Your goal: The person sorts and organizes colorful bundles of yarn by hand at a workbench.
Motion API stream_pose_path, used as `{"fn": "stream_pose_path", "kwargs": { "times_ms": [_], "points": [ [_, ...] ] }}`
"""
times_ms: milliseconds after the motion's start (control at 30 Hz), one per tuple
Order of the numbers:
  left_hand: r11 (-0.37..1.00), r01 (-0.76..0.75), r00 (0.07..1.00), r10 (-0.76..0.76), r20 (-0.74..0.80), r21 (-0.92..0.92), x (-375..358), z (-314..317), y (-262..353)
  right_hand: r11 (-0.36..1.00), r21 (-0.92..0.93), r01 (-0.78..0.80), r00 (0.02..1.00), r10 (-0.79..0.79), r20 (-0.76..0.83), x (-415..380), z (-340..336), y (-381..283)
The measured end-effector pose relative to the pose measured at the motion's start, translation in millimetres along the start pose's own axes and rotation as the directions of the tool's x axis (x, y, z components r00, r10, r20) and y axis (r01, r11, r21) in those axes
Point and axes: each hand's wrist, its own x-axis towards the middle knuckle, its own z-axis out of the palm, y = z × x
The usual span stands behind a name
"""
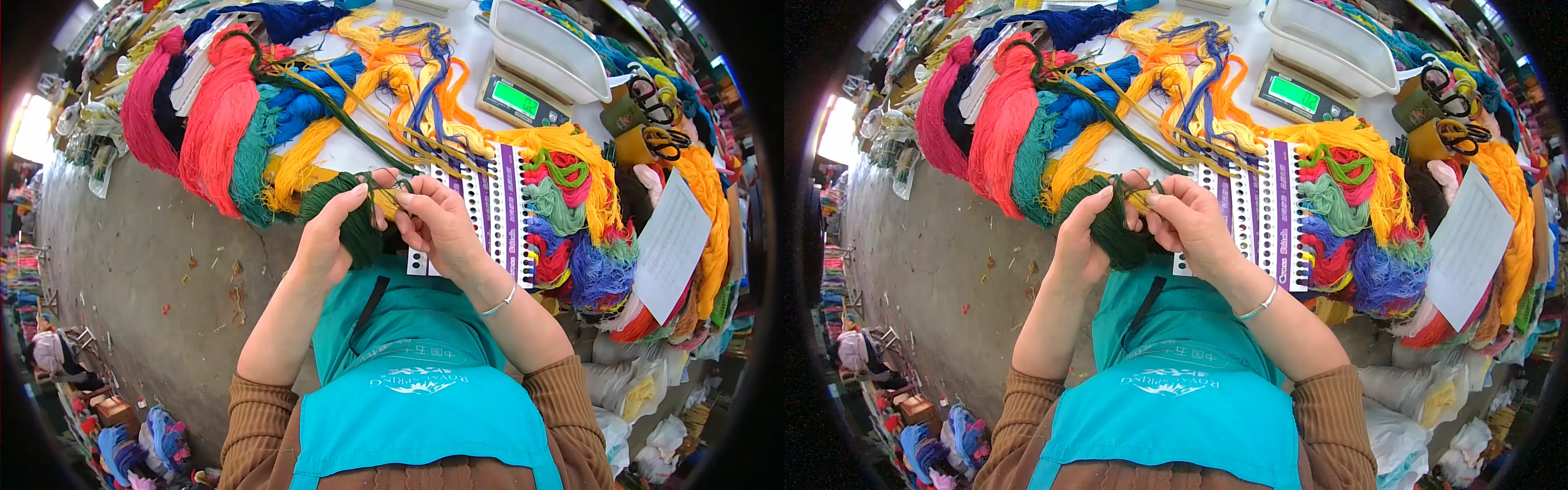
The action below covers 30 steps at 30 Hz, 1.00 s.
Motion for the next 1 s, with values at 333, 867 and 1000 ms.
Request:
{"fn": "stream_pose_path", "kwargs": {
  "times_ms": [333,867,1000],
  "points": [
    [0.994,0.055,0.995,-0.063,-0.083,-0.093,2,15,-3,0.967,-0.254,-0.035,0.999,0.028,-0.032,-2,12,-5],
    [0.989,-0.091,0.993,0.099,-0.064,0.114,6,6,-9,1.000,-0.028,0.000,0.999,-0.001,-0.038,-1,3,-1],
    [0.993,-0.089,0.992,0.095,-0.077,0.082,5,8,-8,0.999,-0.044,0.014,1.000,-0.016,-0.027,-1,2,-1]
  ]
}}
